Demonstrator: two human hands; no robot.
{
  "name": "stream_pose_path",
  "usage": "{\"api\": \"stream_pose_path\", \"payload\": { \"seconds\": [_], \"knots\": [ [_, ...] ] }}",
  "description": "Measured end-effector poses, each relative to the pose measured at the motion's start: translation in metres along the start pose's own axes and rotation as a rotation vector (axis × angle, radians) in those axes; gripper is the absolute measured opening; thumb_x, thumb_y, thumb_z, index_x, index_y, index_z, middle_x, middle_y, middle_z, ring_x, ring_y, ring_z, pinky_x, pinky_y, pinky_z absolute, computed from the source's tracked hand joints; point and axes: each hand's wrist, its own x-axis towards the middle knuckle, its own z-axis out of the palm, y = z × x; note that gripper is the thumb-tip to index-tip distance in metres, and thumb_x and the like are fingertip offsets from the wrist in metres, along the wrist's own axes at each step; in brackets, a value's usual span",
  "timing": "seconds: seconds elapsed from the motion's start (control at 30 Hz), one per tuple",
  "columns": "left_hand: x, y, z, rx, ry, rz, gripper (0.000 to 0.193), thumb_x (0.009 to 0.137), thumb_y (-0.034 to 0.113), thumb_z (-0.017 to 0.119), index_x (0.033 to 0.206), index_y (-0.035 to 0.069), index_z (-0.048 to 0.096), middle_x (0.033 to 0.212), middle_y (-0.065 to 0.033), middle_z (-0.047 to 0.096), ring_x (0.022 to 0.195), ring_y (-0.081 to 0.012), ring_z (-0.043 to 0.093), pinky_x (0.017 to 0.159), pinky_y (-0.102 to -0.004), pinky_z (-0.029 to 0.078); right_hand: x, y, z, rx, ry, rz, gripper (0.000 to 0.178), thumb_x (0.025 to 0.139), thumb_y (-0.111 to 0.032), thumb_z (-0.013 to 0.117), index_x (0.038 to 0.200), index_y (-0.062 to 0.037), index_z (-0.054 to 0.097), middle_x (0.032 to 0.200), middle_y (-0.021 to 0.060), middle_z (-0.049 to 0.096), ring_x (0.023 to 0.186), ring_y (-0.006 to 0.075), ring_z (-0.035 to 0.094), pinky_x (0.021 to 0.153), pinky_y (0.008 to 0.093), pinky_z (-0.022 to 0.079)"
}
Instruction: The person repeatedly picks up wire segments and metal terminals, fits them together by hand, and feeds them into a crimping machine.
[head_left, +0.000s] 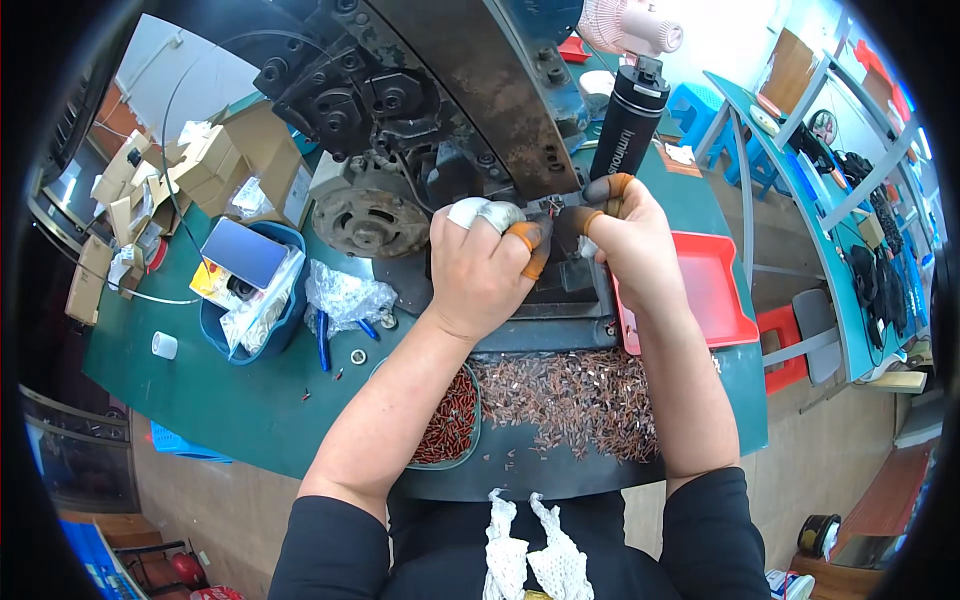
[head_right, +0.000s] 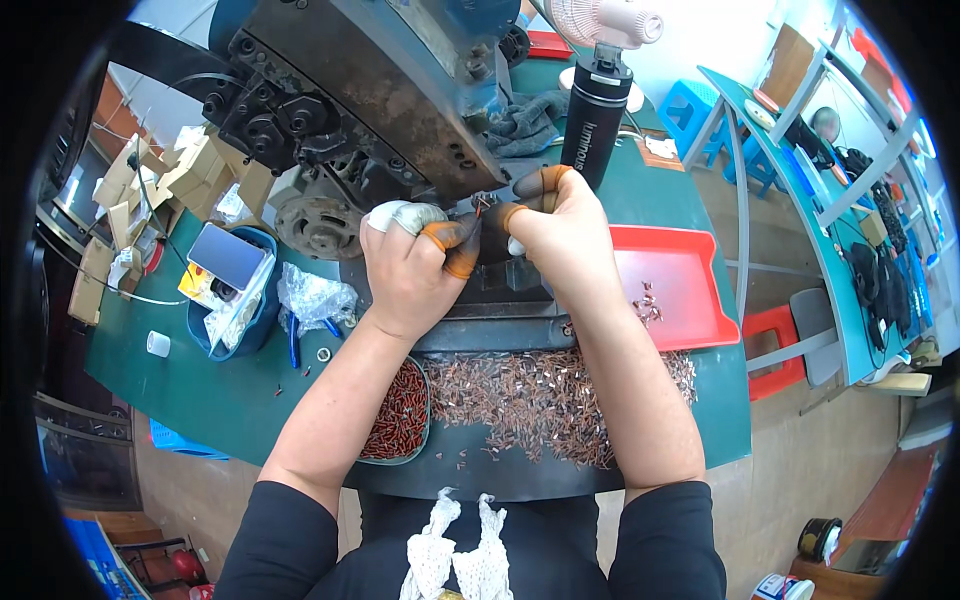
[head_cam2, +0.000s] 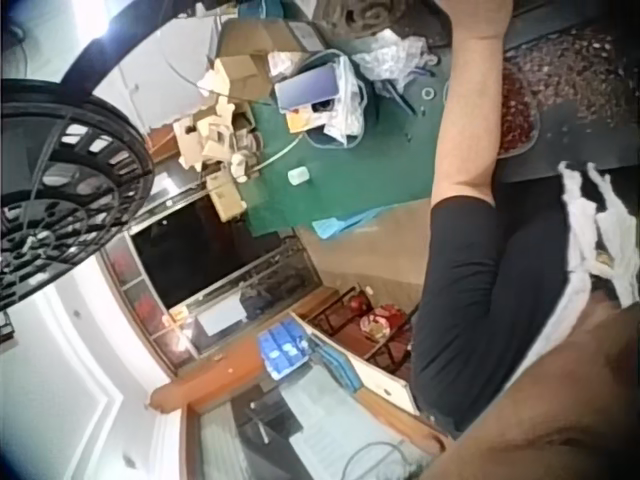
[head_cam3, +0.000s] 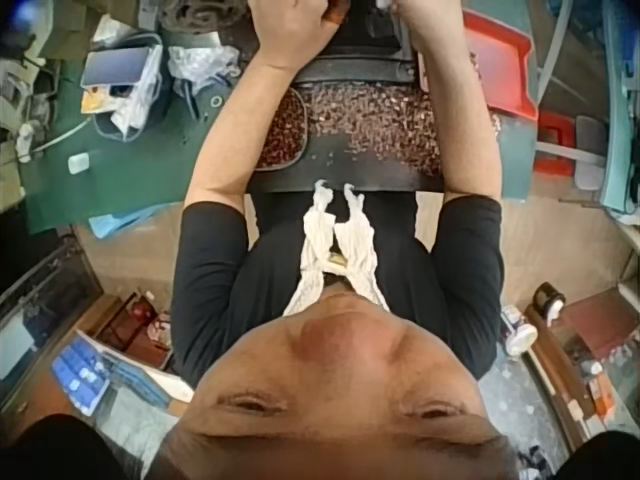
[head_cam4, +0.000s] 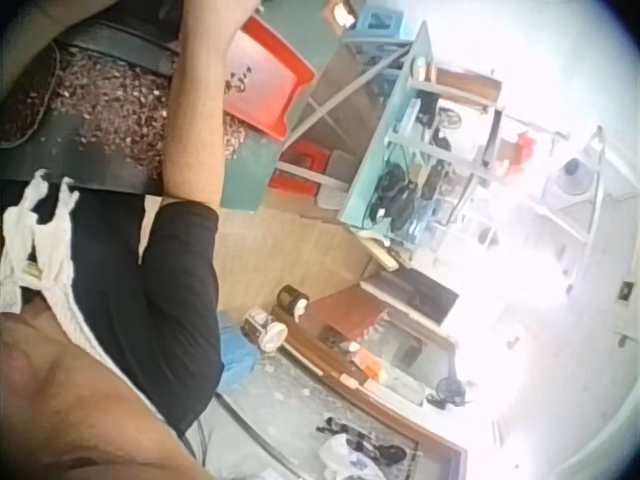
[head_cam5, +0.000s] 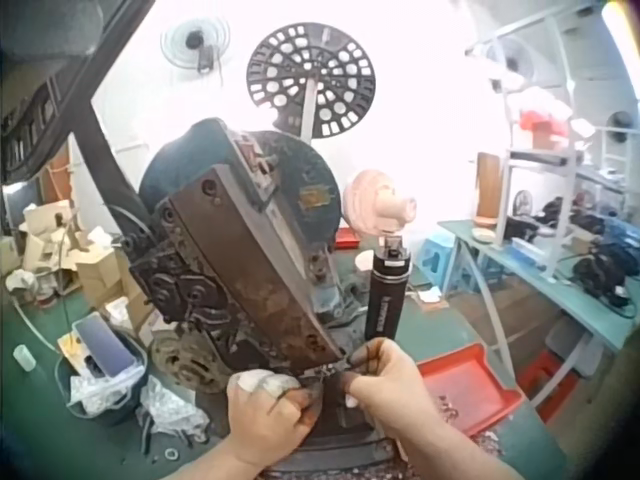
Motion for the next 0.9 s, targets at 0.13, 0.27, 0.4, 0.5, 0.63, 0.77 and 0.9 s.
{"api": "stream_pose_path", "payload": {
  "seconds": [0.13,0.27,0.4,0.5,0.63,0.77,0.9],
  "knots": [
    [-0.002,0.0,0.005,0.025,-0.012,0.0,0.034,0.065,0.012,0.08,0.089,0.013,0.055,0.093,-0.0044,0.059,0.085,-0.027,0.056,0.077,-0.0406,0.039,-0.001,0.001,0.003,-0.01,0.039,0.003,0.03,0.075,-0.001,0.066,0.102,-0.0002,0.054,0.081,0.0027,0.061,0.064,0.0048,0.052,0.053,0.0186,0.038],
    [-0.001,0.0,0.005,0.063,-0.007,0.01,0.034,0.066,0.014,0.08,0.088,0.013,0.054,0.093,-0.0042,0.059,0.087,-0.0269,0.055,0.077,-0.0414,0.038,-0.003,0.0,0.004,-0.006,0.033,-0.001,0.027,0.077,-0.002,0.061,0.103,-0.0022,0.054,0.083,0.0018,0.062,0.063,0.0025,0.05,0.05,0.0162,0.035],
    [-0.001,0.003,0.007,0.083,-0.004,0.004,0.027,0.067,0.013,0.076,0.084,0.01,0.056,0.093,-0.0066,0.061,0.091,-0.027,0.054,0.08,-0.0435,0.041,-0.001,0.001,0.004,-0.042,0.038,0.0,0.027,0.078,-0.002,0.061,0.104,-0.0022,0.054,0.084,0.0019,0.062,0.062,0.0022,0.049,0.05,0.0162,0.035],
    [0.0,0.004,0.005,0.076,-0.011,-0.012,0.026,0.067,0.014,0.076,0.084,0.01,0.056,0.094,-0.0064,0.061,0.091,-0.0266,0.054,0.08,-0.0429,0.041,-0.003,0.0,0.006,-0.019,0.028,-0.002,0.028,0.078,-0.002,0.061,0.105,-0.0018,0.054,0.084,0.0023,0.062,0.062,0.002,0.048,0.05,0.0163,0.035],
    [0.0,0.005,0.005,0.085,-0.015,-0.019,0.026,0.068,0.014,0.075,0.084,0.01,0.056,0.094,-0.006,0.062,0.091,-0.0262,0.054,0.082,-0.0429,0.04,-0.004,0.001,0.008,0.034,0.03,0.006,0.031,0.078,-0.001,0.061,0.108,-0.0005,0.052,0.087,0.0037,0.063,0.063,0.0025,0.049,0.05,0.0159,0.035],
    [0.002,0.007,0.005,0.096,-0.017,-0.031,0.025,0.068,0.014,0.075,0.083,0.011,0.056,0.093,-0.0054,0.061,0.091,-0.0255,0.054,0.084,-0.0435,0.039,-0.008,0.002,0.01,0.141,0.032,0.003,0.032,0.079,-0.001,0.06,0.109,0.0005,0.051,0.091,0.0055,0.063,0.064,0.0035,0.051,0.05,0.0156,0.036],
    [-0.001,0.005,0.006,0.105,-0.006,-0.035,0.025,0.067,0.015,0.076,0.082,0.012,0.056,0.092,-0.0049,0.061,0.09,-0.0252,0.055,0.084,-0.0441,0.039,-0.008,0.007,0.014,0.211,0.063,0.027,0.031,0.079,0.0,0.06,0.109,0.0005,0.051,0.091,0.0064,0.062,0.062,0.0043,0.051,0.05,0.0163,0.037]
  ]
}}
